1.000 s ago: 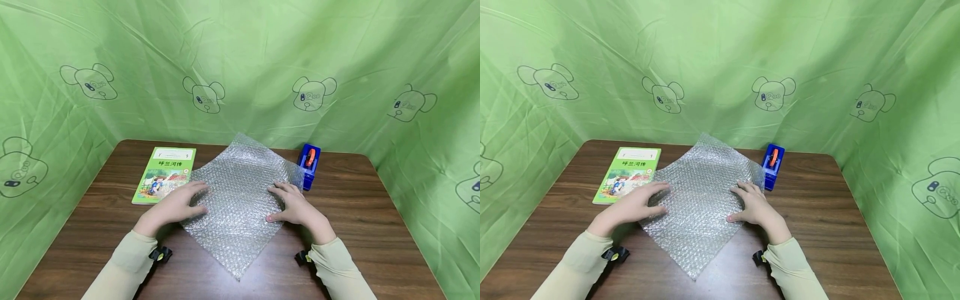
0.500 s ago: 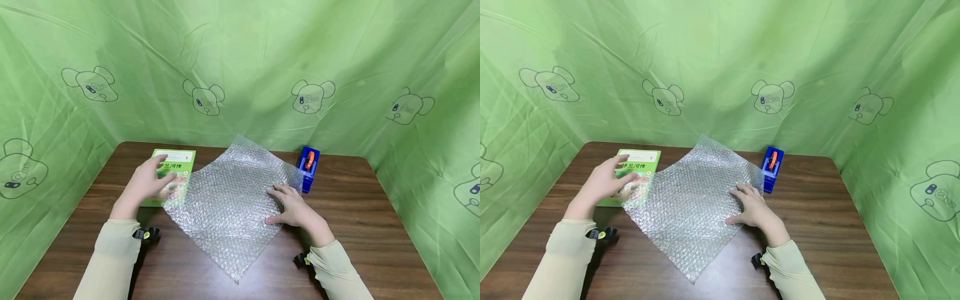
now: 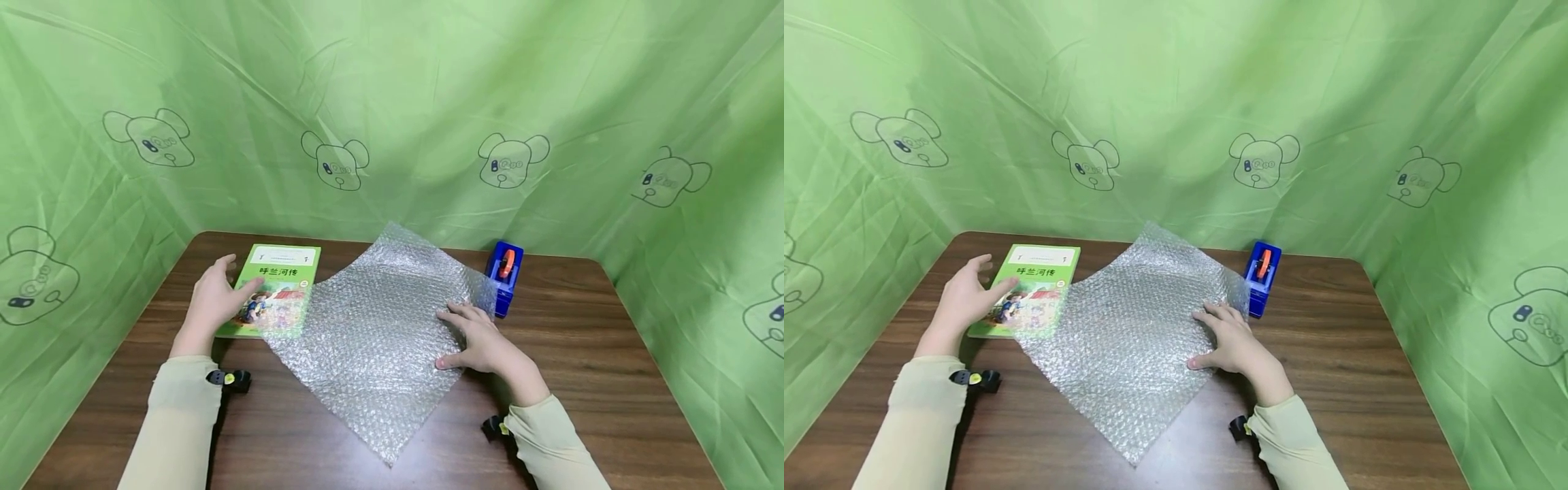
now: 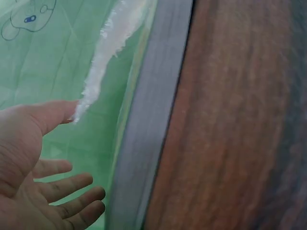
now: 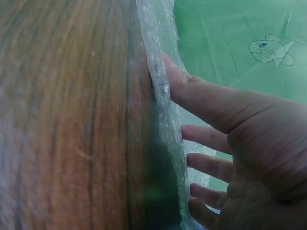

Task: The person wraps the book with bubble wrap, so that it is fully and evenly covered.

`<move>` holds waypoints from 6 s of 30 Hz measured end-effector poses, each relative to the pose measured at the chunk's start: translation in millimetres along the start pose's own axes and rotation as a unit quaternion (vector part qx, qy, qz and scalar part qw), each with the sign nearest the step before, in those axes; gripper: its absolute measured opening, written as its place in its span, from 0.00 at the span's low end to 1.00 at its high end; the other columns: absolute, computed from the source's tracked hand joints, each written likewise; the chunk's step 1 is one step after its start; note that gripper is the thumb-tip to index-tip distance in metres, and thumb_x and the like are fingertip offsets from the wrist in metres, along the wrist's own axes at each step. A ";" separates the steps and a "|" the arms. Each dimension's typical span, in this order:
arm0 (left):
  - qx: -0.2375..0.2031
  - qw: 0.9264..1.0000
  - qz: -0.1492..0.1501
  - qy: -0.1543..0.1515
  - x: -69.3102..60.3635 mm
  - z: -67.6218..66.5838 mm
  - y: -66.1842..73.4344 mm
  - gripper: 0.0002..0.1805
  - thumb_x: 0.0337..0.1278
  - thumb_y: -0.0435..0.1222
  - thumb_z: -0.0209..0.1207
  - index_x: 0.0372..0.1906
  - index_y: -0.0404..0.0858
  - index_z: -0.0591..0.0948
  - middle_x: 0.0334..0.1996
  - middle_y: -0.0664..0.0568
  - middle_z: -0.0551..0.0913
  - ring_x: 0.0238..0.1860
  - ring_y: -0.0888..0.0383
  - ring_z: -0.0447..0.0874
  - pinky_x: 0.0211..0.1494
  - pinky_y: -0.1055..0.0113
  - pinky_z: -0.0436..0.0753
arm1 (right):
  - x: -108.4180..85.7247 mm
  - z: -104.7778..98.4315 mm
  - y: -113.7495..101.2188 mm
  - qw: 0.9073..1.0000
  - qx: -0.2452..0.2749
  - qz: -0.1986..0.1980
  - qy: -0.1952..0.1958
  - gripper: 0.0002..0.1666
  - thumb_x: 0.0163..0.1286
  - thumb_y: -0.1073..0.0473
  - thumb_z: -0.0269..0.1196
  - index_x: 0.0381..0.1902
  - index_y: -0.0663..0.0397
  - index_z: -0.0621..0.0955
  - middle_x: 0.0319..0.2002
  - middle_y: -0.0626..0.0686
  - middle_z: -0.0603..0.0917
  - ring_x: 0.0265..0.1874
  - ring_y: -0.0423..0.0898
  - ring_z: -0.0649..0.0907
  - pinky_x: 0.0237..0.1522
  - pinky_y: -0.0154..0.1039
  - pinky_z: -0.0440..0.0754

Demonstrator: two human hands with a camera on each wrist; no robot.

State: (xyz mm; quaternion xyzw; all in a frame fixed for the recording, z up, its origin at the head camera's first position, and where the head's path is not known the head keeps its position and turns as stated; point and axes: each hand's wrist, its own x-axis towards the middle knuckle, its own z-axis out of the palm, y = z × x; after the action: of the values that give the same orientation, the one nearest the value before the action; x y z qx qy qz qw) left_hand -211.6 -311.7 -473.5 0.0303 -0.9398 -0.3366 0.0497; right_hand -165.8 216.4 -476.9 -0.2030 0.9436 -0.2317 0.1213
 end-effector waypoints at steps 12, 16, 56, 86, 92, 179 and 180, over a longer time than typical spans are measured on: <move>0.004 0.998 -0.051 -0.040 4.3 5.8 -9.7 0.66 0.68 0.66 0.67 0.86 0.25 0.49 0.78 0.20 0.62 0.71 0.20 0.66 0.68 0.23 0.70 | -0.3 -1.3 -1.6 1.000 -0.005 -0.002 -0.002 0.61 0.57 0.37 0.84 0.83 0.51 0.72 0.85 0.64 0.63 0.82 0.74 0.57 0.79 0.78 0.54; 0.015 0.997 -0.057 -0.053 5.2 6.0 -10.1 0.68 0.64 0.65 0.70 0.86 0.23 0.50 0.78 0.18 0.60 0.75 0.18 0.59 0.70 0.22 0.67 | -1.1 -3.3 -3.6 1.000 -0.001 -0.003 -0.001 0.60 0.57 0.38 0.84 0.82 0.52 0.72 0.84 0.65 0.63 0.82 0.74 0.57 0.79 0.78 0.53; 0.028 0.990 -0.111 -0.086 6.5 8.6 -3.8 0.68 0.65 0.53 0.75 0.86 0.21 0.43 0.77 0.14 0.57 0.77 0.13 0.47 0.76 0.20 0.56 | -1.8 -1.4 -3.2 1.000 0.006 0.005 -0.015 0.60 0.61 0.39 0.82 0.84 0.51 0.70 0.86 0.64 0.59 0.84 0.73 0.54 0.80 0.79 0.48; -0.168 0.982 -0.089 -0.023 1.7 3.8 -2.4 0.49 0.75 0.34 0.67 0.90 0.41 0.53 0.53 0.32 0.81 0.32 0.49 0.89 0.28 0.55 0.89 | -1.1 -2.1 -2.7 1.000 0.010 0.004 -0.014 0.60 0.61 0.38 0.82 0.84 0.51 0.70 0.86 0.64 0.60 0.84 0.73 0.54 0.79 0.79 0.48; -0.172 0.982 -0.078 0.020 3.1 0.9 -3.8 0.48 0.75 0.33 0.67 0.90 0.44 0.54 0.58 0.30 0.81 0.34 0.54 0.89 0.31 0.60 0.90 | -0.9 -2.3 -3.6 1.000 0.009 0.006 -0.014 0.60 0.60 0.38 0.82 0.84 0.51 0.70 0.86 0.64 0.60 0.84 0.73 0.53 0.80 0.79 0.47; -0.482 0.861 -0.112 -0.118 -56.9 139.2 165.2 0.42 0.75 0.25 0.61 0.82 0.51 0.54 0.60 0.33 0.78 0.41 0.43 0.94 0.43 0.48 0.94 | 2.7 -1.9 -0.3 1.000 0.019 0.018 -0.015 0.61 0.57 0.40 0.85 0.83 0.52 0.72 0.86 0.63 0.60 0.86 0.71 0.50 0.81 0.76 0.45; -0.474 0.864 -0.114 -0.121 -57.5 141.6 164.2 0.43 0.75 0.25 0.61 0.82 0.51 0.54 0.60 0.33 0.78 0.41 0.43 0.94 0.43 0.49 0.94 | 2.7 -2.0 -0.3 1.000 0.019 0.019 -0.015 0.61 0.57 0.41 0.85 0.83 0.52 0.72 0.86 0.63 0.60 0.86 0.71 0.50 0.81 0.76 0.45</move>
State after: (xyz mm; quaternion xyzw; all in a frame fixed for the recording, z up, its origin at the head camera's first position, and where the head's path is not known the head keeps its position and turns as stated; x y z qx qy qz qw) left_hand -174.4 -90.6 -482.1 0.0688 -0.6553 -0.7462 -0.0950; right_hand -168.7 215.7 -475.4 -0.1865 0.9407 -0.2441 0.1440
